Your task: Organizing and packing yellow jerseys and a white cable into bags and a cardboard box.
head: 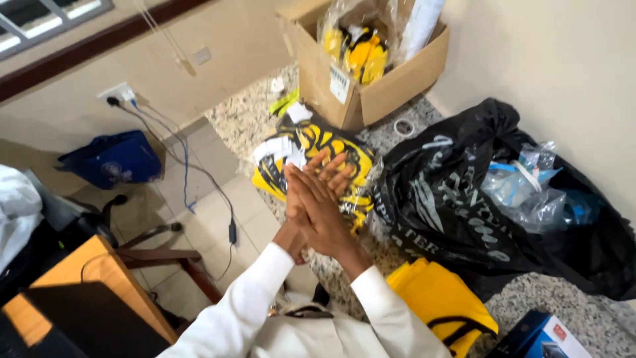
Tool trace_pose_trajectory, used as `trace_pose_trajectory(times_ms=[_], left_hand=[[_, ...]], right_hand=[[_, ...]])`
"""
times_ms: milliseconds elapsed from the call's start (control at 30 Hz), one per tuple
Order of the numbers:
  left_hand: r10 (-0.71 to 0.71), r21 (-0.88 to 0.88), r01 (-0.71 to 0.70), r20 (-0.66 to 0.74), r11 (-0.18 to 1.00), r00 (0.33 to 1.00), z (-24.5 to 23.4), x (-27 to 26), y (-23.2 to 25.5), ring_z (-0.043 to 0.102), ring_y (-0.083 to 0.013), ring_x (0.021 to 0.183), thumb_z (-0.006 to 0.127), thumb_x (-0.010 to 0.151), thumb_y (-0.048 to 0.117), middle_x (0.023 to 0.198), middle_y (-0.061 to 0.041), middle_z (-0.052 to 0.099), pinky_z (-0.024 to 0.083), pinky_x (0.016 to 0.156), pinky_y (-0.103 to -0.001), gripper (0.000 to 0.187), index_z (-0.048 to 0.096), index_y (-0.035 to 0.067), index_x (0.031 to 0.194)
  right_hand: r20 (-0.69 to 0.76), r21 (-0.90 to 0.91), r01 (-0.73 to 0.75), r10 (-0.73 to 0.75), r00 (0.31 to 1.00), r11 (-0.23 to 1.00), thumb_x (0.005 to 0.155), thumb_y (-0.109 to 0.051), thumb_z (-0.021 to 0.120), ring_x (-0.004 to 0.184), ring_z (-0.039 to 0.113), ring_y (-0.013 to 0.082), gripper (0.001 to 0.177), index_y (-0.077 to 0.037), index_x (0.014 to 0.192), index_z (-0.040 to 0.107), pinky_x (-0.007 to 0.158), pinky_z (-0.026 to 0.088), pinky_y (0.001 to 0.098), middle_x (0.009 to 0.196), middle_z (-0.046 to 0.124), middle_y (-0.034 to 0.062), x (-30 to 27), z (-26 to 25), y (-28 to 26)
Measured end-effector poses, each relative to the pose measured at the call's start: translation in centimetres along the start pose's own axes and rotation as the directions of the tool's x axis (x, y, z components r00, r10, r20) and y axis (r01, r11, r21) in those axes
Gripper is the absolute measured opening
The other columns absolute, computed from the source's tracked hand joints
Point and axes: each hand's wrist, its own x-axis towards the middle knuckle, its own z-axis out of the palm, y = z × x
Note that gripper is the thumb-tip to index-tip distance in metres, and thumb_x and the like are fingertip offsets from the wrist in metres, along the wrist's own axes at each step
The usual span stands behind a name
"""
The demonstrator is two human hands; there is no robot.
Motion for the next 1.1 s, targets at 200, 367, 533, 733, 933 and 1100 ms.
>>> trace_pose_trajectory(times_ms=[200,367,533,733,933,1100], left_hand=[[-0.233,0.022,0.234,-0.055,0.972,0.971,2.7,-2.7,4.3,0.035,-0.0255,0.151,0.027,0.102,0.073,0.165,-0.01,0.036,0.026,0.123,-0.04,0.09,0.035,0.008,0.163],[-0.142,0.888,0.129,-0.072,0.442,0.987,-0.8,0.2,8.4,0.024,-0.0269,0.158,0.046,0.104,0.053,0.169,-0.011,0.032,0.019,0.128,-0.044,0.069,0.042,0.006,0.154],[-0.118,0.916,0.011,-0.064,-0.401,0.991,-10.3,2.9,8.2,0.026,-0.0333,0.155,0.063,0.099,0.035,0.165,-0.017,0.032,0.02,0.123,-0.051,0.061,0.047,0.003,0.148],[0.019,0.853,-0.028,0.044,-0.522,0.999,-13.1,4.4,8.6,0.027,-0.0366,0.154,0.059,0.096,0.022,0.165,-0.018,0.031,0.018,0.12,-0.059,0.061,0.043,0.002,0.151],[0.04,0.852,-0.034,0.064,-0.522,0.997,-14.8,6.2,9.4,0.027,-0.0377,0.154,0.057,0.097,0.023,0.165,-0.019,0.032,0.02,0.119,-0.057,0.062,0.041,0.001,0.152],[0.058,0.866,0.034,-0.006,-0.499,0.998,-14.7,6.6,9.1,0.03,-0.0361,0.154,0.056,0.098,0.024,0.163,-0.018,0.036,0.018,0.12,-0.057,0.064,0.039,-0.001,0.154]], right_hand=[[-0.022,0.462,-0.31,0.361,0.932,0.831,0.095,-0.011,0.048,0.144,0.042,0.0339,0.058,-0.004,0.153,0.041,0.116,0.034,0.0427,0.158,0.042,0.0188,-0.9,0.0,8.8],[-0.254,0.05,-0.607,0.598,0.76,0.793,0.1,-0.026,0.059,0.125,0.063,0.0309,0.039,-0.002,0.131,0.062,0.106,0.05,0.0388,0.136,0.065,0.0192,-4.0,0.0,12.5],[-0.087,0.007,-0.553,0.551,0.83,0.833,0.101,-0.025,0.061,0.136,0.05,0.0368,0.053,0.0,0.146,0.049,0.11,0.041,0.0422,0.147,0.052,0.0257,-3.1,3.1,13.3],[-0.017,0.068,-0.405,0.407,0.913,0.912,0.102,-0.027,0.062,0.145,0.045,0.0368,0.061,-0.004,0.155,0.042,0.115,0.037,0.0392,0.155,0.047,0.0259,0.0,4.9,13.5],[-0.099,0.477,-0.53,0.642,0.76,0.701,0.103,-0.026,0.06,0.118,0.069,0.0219,0.047,-0.005,0.144,0.056,0.1,0.054,0.0305,0.14,0.066,0.0167,-3.7,4.6,15.6],[-0.327,0.172,-0.576,0.598,0.732,0.799,0.098,-0.011,0.067,0.106,0.07,0.0234,0.03,-0.001,0.126,0.068,0.093,0.055,0.0325,0.119,0.076,0.017,-10.0,3.8,17.6]])
